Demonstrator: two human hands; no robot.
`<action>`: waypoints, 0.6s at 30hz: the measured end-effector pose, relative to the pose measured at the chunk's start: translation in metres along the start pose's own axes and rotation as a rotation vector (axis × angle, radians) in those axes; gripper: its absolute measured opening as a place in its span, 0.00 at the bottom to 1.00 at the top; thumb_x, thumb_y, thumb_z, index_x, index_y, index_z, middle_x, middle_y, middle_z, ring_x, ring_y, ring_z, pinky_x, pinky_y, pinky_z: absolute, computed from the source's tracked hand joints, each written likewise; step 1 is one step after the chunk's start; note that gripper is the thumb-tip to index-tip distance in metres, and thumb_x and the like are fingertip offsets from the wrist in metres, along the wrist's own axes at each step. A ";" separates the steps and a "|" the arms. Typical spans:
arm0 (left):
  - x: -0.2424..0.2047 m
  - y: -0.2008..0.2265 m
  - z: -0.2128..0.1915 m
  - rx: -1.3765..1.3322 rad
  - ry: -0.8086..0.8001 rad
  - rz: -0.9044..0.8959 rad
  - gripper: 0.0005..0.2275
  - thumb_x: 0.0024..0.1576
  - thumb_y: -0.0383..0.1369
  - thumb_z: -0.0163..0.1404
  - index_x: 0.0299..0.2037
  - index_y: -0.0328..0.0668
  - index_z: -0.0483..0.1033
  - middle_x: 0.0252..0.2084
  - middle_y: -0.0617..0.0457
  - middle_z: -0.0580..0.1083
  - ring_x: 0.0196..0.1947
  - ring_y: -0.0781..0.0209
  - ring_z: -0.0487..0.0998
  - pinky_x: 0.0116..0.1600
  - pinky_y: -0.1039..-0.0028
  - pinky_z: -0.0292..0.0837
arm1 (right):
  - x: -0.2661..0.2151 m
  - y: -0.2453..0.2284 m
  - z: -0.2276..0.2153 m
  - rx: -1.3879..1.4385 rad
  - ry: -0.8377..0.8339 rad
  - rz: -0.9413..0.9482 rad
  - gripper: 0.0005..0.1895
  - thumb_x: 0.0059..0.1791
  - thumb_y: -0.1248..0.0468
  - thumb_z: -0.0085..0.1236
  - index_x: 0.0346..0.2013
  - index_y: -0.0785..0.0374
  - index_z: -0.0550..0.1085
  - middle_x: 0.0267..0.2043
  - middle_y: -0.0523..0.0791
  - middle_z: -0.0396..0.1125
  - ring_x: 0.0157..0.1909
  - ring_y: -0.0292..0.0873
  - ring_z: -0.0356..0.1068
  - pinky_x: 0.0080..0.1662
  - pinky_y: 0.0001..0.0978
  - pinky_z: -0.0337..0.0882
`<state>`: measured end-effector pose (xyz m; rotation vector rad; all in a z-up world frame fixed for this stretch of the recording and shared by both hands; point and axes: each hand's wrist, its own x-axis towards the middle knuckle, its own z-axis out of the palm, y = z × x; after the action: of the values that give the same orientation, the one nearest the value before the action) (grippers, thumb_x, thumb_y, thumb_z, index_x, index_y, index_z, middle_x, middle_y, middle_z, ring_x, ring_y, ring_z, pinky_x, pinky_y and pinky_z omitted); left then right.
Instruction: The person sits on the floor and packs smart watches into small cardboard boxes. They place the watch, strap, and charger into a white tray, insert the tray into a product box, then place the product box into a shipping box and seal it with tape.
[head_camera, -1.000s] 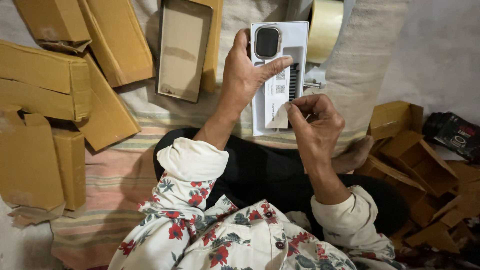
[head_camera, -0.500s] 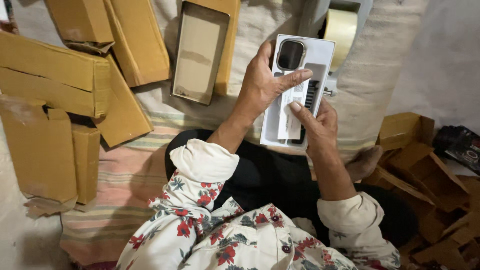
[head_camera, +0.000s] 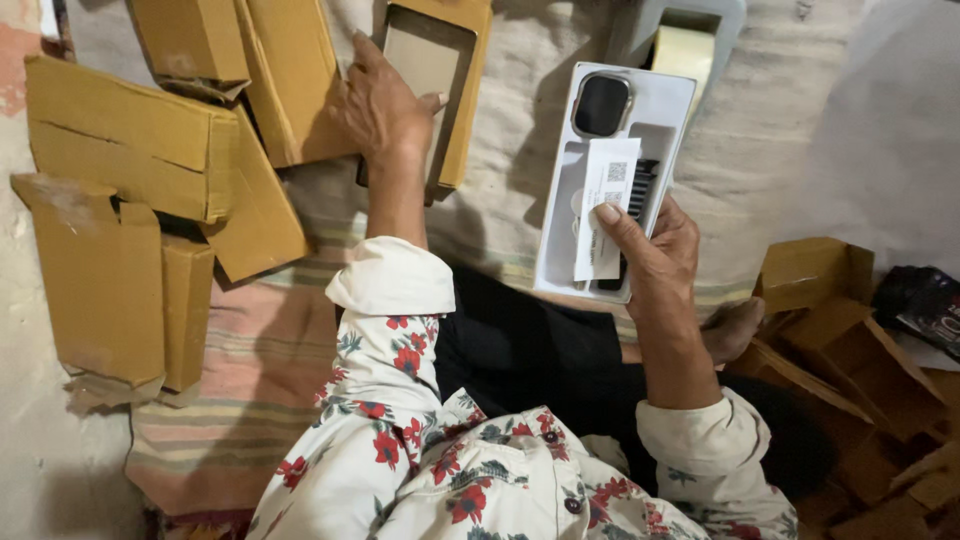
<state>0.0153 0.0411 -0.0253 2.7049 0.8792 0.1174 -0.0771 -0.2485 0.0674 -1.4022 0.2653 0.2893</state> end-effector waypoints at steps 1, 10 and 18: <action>-0.002 0.007 -0.002 -0.013 -0.027 -0.024 0.48 0.36 0.45 0.73 0.64 0.34 0.58 0.56 0.38 0.70 0.56 0.37 0.72 0.56 0.42 0.64 | 0.001 -0.001 0.000 -0.012 0.000 -0.017 0.12 0.52 0.69 0.63 0.49 0.69 0.76 0.43 0.49 0.76 0.41 0.37 0.77 0.45 0.30 0.80; -0.023 0.031 -0.033 -0.047 0.071 0.202 0.23 0.50 0.35 0.68 0.48 0.34 0.70 0.48 0.39 0.75 0.48 0.39 0.77 0.51 0.55 0.73 | 0.003 0.003 0.000 -0.111 0.054 0.012 0.10 0.51 0.68 0.62 0.46 0.68 0.76 0.39 0.48 0.77 0.36 0.37 0.77 0.40 0.31 0.80; -0.065 0.046 -0.039 -0.805 -0.560 0.270 0.19 0.56 0.37 0.55 0.51 0.29 0.74 0.44 0.40 0.79 0.45 0.46 0.79 0.52 0.62 0.75 | 0.005 0.008 0.008 -0.055 0.042 0.065 0.11 0.51 0.68 0.63 0.48 0.68 0.76 0.42 0.46 0.77 0.40 0.35 0.75 0.43 0.28 0.77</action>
<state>-0.0178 -0.0221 0.0266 1.9146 0.2123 -0.1870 -0.0755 -0.2388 0.0594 -1.4566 0.3399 0.3227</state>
